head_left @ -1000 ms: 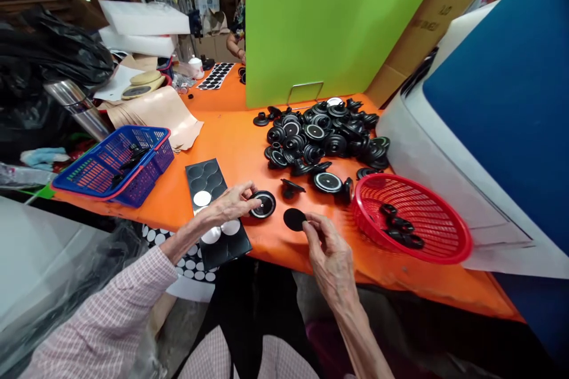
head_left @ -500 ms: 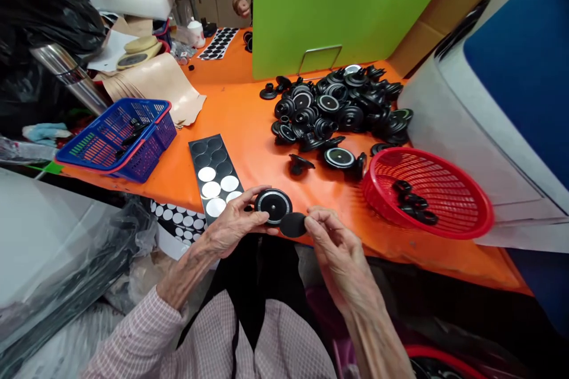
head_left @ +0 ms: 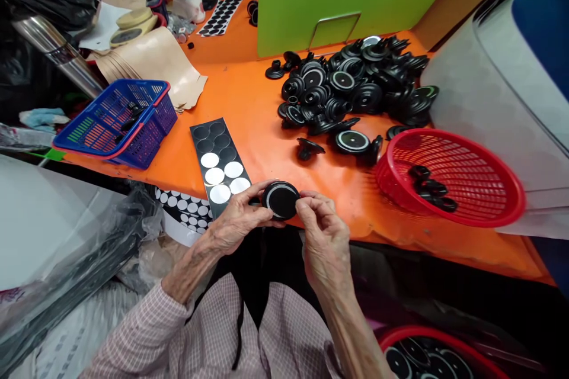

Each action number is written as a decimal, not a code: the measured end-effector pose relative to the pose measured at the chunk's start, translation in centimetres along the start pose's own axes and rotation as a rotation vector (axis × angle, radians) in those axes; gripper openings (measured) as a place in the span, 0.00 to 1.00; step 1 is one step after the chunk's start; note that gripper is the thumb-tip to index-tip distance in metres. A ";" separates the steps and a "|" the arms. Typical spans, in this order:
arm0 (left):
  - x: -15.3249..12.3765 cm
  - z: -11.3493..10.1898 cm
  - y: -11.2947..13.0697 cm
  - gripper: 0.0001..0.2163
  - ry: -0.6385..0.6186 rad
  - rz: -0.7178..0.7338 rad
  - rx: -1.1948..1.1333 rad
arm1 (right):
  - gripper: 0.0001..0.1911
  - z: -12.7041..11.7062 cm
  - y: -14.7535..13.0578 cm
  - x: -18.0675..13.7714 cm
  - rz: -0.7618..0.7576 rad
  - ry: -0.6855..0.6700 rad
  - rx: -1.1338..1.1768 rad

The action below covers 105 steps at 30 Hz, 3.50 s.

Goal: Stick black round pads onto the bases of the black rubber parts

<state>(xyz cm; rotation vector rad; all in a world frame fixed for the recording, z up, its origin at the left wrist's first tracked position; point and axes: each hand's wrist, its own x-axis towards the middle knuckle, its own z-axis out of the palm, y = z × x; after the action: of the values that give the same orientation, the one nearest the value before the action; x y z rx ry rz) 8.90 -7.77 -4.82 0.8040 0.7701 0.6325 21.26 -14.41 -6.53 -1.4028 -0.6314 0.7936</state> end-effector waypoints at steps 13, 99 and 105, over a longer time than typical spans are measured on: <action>-0.2 -0.2 -0.2 0.22 0.001 0.001 0.028 | 0.11 0.4 0.0 0.0 -0.030 0.017 -0.098; 1.8 -7.9 5.0 0.19 0.441 0.279 0.305 | 0.11 7.3 0.3 4.2 -0.755 0.021 -0.571; 2.7 -7.0 8.7 0.18 0.776 0.463 0.917 | 0.08 4.5 0.0 3.6 -0.715 0.001 -0.528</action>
<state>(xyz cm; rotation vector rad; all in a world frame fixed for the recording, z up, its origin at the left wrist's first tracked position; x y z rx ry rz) 3.01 1.71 -1.89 1.6393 1.6641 1.0446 19.86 -8.83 -6.35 -1.4845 -1.3097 0.0462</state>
